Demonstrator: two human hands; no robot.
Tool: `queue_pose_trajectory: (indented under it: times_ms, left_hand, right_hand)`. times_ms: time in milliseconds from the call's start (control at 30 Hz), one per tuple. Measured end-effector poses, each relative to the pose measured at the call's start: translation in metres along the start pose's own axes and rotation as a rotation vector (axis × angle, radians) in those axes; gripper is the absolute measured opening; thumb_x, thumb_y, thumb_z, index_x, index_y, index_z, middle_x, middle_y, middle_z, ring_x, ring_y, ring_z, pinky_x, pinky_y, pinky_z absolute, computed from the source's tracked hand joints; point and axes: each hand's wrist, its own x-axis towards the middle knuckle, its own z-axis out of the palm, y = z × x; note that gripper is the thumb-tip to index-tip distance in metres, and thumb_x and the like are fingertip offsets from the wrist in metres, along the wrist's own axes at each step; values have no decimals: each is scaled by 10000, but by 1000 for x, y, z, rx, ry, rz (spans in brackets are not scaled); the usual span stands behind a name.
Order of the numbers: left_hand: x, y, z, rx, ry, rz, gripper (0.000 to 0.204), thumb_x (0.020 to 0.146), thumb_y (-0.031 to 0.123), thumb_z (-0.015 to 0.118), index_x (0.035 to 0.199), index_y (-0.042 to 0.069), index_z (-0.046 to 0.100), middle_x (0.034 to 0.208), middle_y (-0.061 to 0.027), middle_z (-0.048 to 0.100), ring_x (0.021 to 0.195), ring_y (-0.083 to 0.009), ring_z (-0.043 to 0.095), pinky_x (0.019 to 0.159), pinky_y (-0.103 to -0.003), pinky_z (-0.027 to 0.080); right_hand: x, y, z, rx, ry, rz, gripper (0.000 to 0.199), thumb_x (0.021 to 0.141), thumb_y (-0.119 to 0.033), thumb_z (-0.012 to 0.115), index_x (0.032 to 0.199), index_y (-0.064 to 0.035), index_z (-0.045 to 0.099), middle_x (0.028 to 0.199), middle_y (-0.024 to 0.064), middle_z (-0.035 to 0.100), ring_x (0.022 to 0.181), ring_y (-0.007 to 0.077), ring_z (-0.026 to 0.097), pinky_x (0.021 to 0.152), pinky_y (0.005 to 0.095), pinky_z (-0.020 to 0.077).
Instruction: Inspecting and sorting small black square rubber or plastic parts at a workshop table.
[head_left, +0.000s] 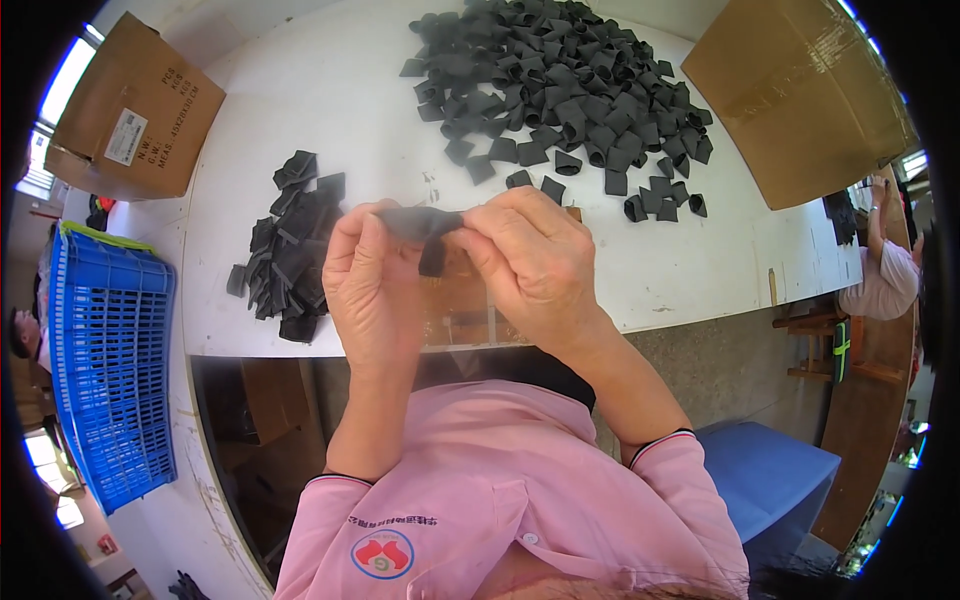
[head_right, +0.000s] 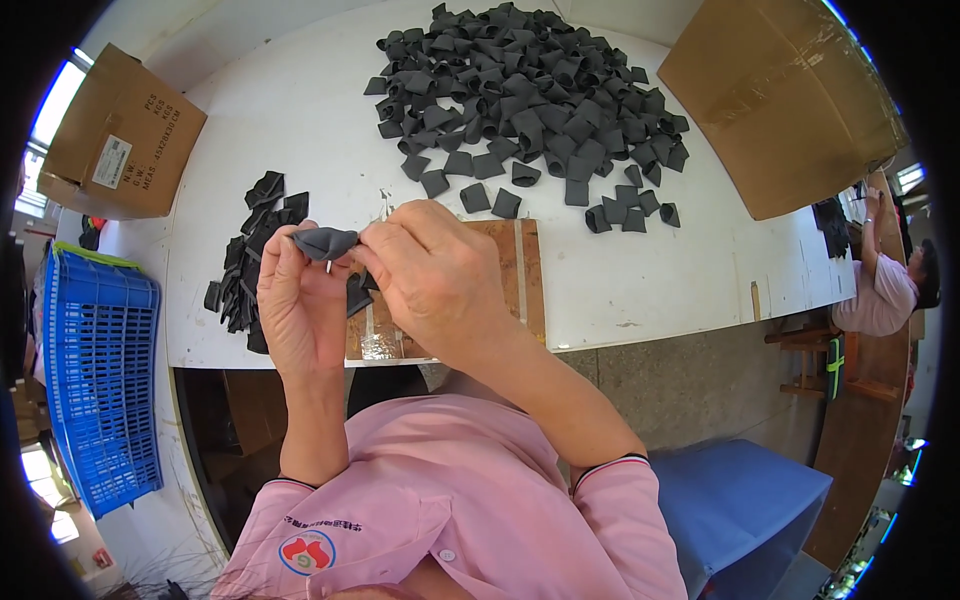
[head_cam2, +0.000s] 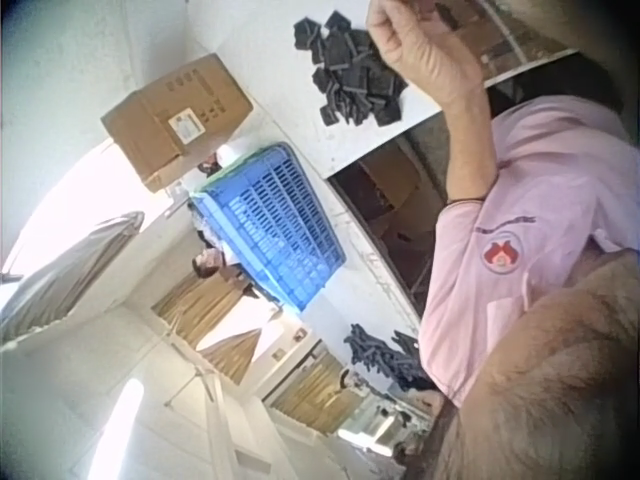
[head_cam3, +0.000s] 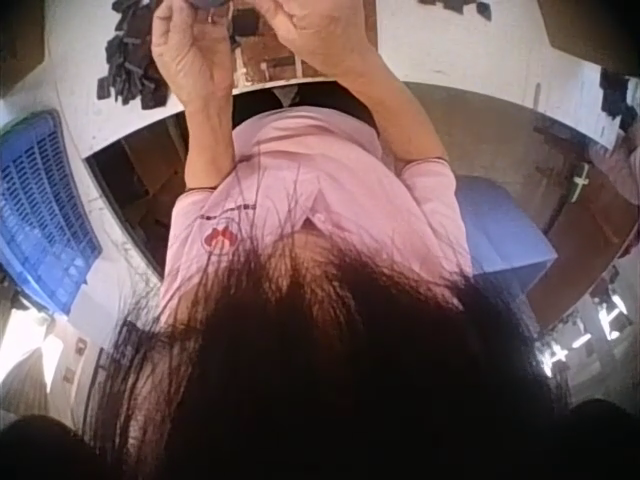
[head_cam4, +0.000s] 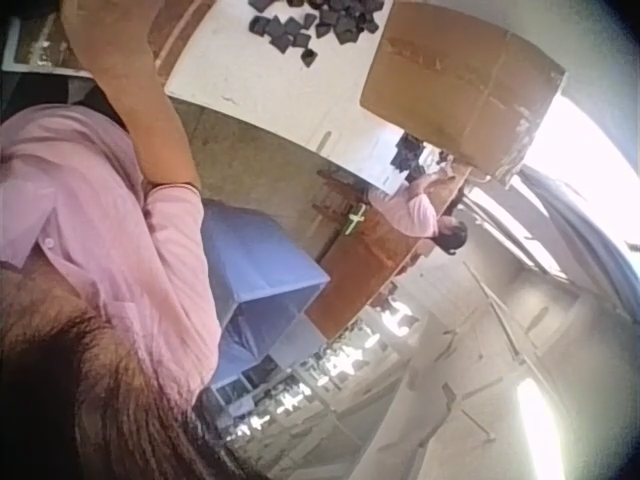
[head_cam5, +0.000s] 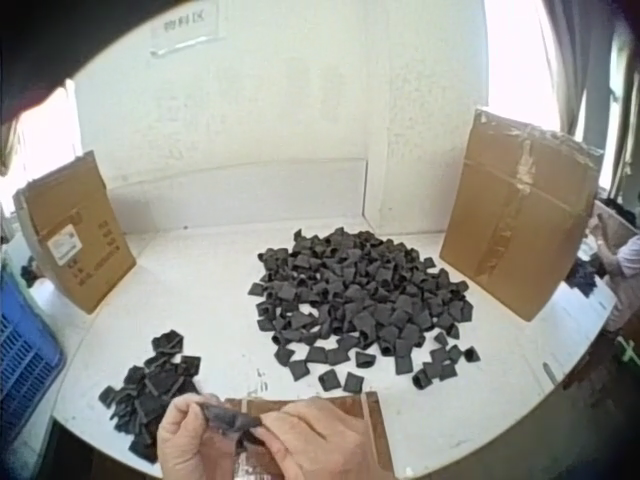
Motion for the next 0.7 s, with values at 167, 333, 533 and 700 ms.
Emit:
queue_pose_trajectory:
  times_ms: [167,333,533,700]
  left_hand:
    - [-5,0,-2,212,-22,138,98,848,94,517,886,9,547,883,-76,552,788,-117,483,746,-269,386]
    - [-4,-5,4,362,-53,286,74,840,70,522,859,4,550,874,-74,556,780,-106,481,745,-250,382]
    - [-5,-3,-7,262,-28,194,65,839,63,520,847,4,544,871,-76,548,769,-111,473,750,-251,379]
    - [-5,-3,-12,270,-29,206,58,840,59,513,828,8,536,887,-82,534,762,-108,466,765,-257,373]
  right_hand:
    - [7,-11,-11,86,-66,87,211,635,-65,678,816,-29,574,699,62,523,605,197,526,493,290,430]
    - [4,5,-2,96,-73,48,206,662,-72,666,845,-27,581,691,63,522,603,192,522,502,289,422]
    - [3,4,1,265,-142,175,188,662,-55,664,831,-13,594,686,64,540,574,182,526,486,276,410]
    - [13,-1,-3,83,-113,8,140,666,-59,659,772,-16,579,675,63,526,579,209,520,491,300,411]
